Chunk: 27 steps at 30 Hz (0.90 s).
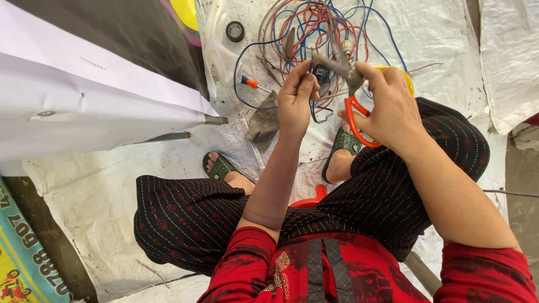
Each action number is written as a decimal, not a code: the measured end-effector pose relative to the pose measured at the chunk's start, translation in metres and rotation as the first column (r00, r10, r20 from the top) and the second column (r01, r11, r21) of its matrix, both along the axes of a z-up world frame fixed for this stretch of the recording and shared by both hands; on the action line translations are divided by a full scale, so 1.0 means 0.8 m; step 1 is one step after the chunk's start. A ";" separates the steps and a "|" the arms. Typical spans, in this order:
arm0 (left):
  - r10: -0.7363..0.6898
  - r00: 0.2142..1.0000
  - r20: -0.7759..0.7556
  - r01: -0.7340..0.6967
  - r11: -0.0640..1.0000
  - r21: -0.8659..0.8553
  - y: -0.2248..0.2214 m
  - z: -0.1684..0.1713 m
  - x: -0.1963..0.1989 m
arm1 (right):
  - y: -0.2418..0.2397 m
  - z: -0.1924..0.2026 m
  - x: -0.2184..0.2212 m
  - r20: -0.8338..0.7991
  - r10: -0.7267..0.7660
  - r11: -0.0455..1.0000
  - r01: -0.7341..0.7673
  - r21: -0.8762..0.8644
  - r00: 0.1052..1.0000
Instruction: The person uses a screwdriver to remove a screw from a white fixture, then wipes the fixture with a cloth. They then use pliers to strip the insulation from a blue wire and twist the exposed strands.
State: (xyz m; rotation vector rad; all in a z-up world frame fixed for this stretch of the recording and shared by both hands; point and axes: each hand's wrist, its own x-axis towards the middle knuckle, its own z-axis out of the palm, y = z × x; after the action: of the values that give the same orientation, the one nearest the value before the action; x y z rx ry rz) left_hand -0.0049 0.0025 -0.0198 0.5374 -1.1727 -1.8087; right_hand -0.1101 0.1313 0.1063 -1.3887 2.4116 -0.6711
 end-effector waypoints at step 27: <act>0.018 0.994 0.108 -0.010 0.997 -0.075 0.009 -0.007 -0.002 | 0.007 -0.037 -0.002 -0.421 0.072 0.997 -0.048 0.067 0.904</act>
State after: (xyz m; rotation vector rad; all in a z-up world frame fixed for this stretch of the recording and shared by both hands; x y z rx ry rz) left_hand -0.0069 0.0096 -0.0251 0.6050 -1.3013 -1.7351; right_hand -0.1114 0.1367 0.0769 -1.7250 2.6671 -0.3033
